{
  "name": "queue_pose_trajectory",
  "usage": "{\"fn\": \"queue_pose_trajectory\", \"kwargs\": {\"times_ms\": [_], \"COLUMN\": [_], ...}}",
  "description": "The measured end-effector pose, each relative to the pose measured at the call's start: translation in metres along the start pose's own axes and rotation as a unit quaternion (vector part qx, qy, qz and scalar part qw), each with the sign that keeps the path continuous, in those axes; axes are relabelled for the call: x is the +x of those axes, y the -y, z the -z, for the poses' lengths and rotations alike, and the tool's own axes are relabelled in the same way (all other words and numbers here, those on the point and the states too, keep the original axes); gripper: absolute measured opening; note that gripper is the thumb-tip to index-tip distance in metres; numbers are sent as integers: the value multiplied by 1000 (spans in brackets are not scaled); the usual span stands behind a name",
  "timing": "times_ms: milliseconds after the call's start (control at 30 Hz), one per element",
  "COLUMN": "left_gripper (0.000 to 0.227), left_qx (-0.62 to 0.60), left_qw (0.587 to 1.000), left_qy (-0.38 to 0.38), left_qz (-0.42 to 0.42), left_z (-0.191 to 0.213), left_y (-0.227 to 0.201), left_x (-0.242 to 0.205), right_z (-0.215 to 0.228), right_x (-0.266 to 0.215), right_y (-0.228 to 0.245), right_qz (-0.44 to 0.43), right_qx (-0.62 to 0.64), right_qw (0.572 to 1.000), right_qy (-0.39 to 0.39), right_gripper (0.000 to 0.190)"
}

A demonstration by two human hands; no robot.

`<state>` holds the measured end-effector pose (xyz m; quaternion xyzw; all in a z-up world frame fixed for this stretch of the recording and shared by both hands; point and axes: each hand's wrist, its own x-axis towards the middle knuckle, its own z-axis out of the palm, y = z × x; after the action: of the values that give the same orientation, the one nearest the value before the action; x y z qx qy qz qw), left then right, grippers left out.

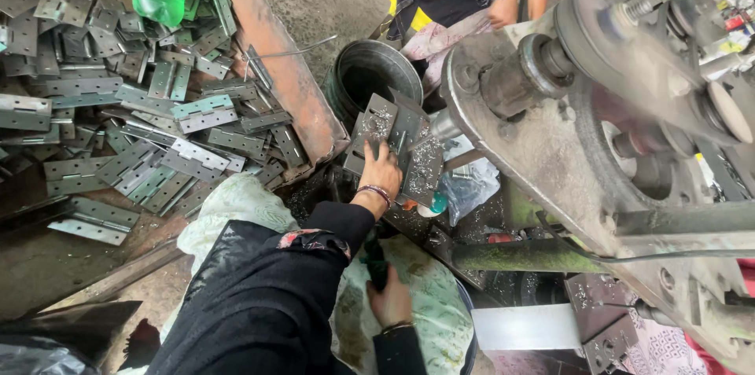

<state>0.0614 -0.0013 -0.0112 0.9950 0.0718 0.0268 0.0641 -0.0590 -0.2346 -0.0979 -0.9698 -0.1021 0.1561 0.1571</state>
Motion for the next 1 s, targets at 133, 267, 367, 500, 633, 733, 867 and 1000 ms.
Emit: {"fn": "queue_pose_trajectory", "kwargs": {"times_ms": [133,267,367,500,633,733,867,1000], "left_gripper": [39,39,39,38,38,41,44,45], "left_qx": [6,18,23,2,-5,9,29,29], "left_qw": [1000,1000,1000,1000,1000,1000,998,995], "left_qy": [-1,0,-6,-18,-8,2,49,88], "left_qz": [-3,-14,9,20,23,20,-16,-25], "left_z": [0,3,8,0,-3,1,10,15], "left_y": [2,2,12,9,6,9,-1,6], "left_x": [-1,-8,6,18,21,10,-14,-15], "right_z": [-35,-21,15,17,-38,-58,-35,6], "right_x": [-10,-13,0,4,-7,-3,-3,5], "right_y": [4,8,12,4,-9,-12,-7,0], "right_qz": [101,-4,-17,3,29,20,-23,12], "right_qx": [38,3,-14,-26,39,51,-15,-17], "right_qw": [989,1000,1000,999,997,996,1000,1000], "right_qy": [-104,-31,22,19,-62,-66,-1,6], "right_gripper": [69,73,72,69,79,71,77,73]}}
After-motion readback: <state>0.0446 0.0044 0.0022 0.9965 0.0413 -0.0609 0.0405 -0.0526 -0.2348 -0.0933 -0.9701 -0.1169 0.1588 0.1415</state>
